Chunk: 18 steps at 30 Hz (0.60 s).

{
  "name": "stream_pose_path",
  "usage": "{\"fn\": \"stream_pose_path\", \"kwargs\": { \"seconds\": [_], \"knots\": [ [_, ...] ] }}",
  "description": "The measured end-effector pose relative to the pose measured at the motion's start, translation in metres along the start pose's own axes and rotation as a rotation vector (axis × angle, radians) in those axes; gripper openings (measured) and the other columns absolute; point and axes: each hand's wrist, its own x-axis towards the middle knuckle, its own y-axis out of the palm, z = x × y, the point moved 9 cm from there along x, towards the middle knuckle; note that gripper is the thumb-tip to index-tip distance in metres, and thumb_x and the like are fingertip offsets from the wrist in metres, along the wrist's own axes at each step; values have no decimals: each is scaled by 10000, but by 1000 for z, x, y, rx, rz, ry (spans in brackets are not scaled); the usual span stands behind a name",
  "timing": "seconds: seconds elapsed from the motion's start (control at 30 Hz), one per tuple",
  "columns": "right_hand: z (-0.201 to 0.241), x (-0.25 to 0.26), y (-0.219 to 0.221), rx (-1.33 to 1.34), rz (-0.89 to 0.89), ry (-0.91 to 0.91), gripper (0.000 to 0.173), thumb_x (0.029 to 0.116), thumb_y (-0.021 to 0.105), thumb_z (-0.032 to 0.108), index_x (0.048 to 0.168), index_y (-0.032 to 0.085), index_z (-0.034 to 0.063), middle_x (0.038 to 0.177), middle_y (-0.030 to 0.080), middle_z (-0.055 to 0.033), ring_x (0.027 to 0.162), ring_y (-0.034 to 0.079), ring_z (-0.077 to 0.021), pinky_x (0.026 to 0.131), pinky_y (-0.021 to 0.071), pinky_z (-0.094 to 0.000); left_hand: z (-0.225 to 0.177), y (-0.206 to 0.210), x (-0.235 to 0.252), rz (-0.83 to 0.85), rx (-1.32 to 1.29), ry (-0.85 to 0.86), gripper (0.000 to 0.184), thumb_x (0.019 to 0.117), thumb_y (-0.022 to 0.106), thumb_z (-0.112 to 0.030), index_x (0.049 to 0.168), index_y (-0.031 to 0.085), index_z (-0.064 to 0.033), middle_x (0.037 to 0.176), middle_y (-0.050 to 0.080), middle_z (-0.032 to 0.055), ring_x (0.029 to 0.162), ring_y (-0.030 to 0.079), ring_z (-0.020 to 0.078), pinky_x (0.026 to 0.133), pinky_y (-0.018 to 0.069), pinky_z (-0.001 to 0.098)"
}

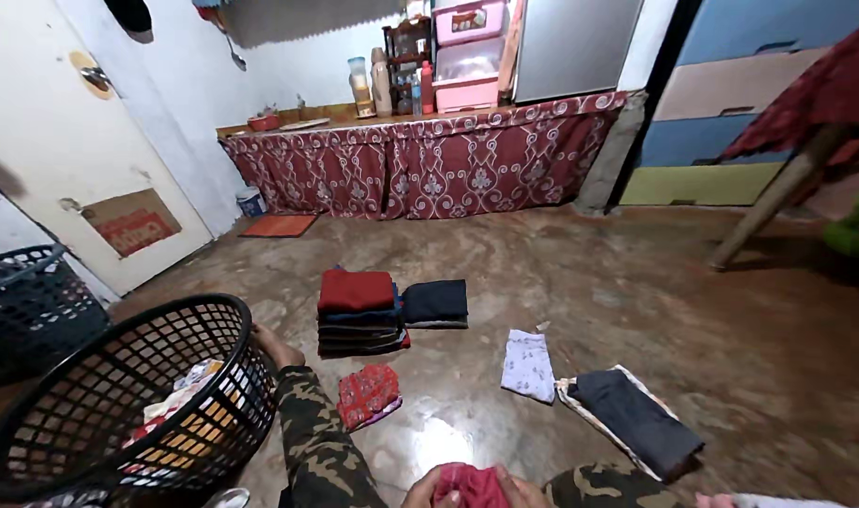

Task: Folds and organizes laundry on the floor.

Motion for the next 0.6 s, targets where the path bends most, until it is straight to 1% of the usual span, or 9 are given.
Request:
{"fn": "stream_pose_path", "kwargs": {
  "seconds": [0.07,0.13,0.17,0.27,0.33,0.4,0.47,0.5,0.6],
  "knots": [
    [-5,0,-2,61,-8,57,523,1105,374,329,749,651,62,650,611,24,647,608,-50,679,538,-312,-5,0,5,-120,36,41,278,1010,511,-26,1250,622,61,1091,711,131,983,686,138,939,560,371],
    [-14,0,-9,145,-61,93,517,1104,357,331,771,655,72,675,635,21,674,630,-56,706,553,-315,-11,1,4,-206,76,66,276,1024,446,-13,1219,617,83,1055,705,149,969,680,146,939,551,375],
    [-16,0,-13,196,-87,89,477,1097,379,303,796,665,69,692,650,19,688,640,-57,719,560,-310,-17,1,2,-234,112,105,288,1027,422,-10,1215,612,98,1046,705,167,972,684,163,943,550,387],
    [-15,0,-21,299,-110,-10,278,1074,430,162,931,640,51,762,656,36,727,641,-28,744,563,-266,-32,-2,-4,-289,199,241,285,989,405,23,1152,624,106,980,704,165,920,687,157,894,563,376],
    [-7,1,-20,276,-25,-110,148,1050,428,90,1030,567,43,844,614,41,777,612,-12,768,545,-240,-40,-10,-7,-326,192,277,276,968,406,38,1114,633,98,960,702,137,902,678,121,880,563,342],
    [5,-1,-14,216,70,-161,178,1042,427,61,1112,572,-15,919,627,13,841,621,-13,820,546,-243,-45,-18,-10,-362,160,304,268,949,404,45,1068,640,94,932,697,112,881,669,94,866,560,321],
    [13,-4,-9,159,113,-179,246,1056,404,73,1064,628,-28,875,670,16,826,643,-4,823,556,-248,-51,-21,-14,-392,120,331,264,935,403,56,1051,638,91,928,696,90,882,664,70,869,559,297],
    [16,-6,-7,138,112,-178,280,1065,385,90,1008,639,-13,831,655,31,797,631,2,805,552,-245,-54,-21,-15,-398,101,341,263,925,399,61,1052,628,86,934,689,78,888,657,61,871,555,286],
    [13,-4,-4,152,63,-99,400,1088,350,194,786,596,106,653,570,78,634,573,-7,662,522,-248,-58,-22,-19,-411,42,326,279,935,406,53,1112,622,57,982,681,60,881,653,49,845,557,269]
  ]
}}
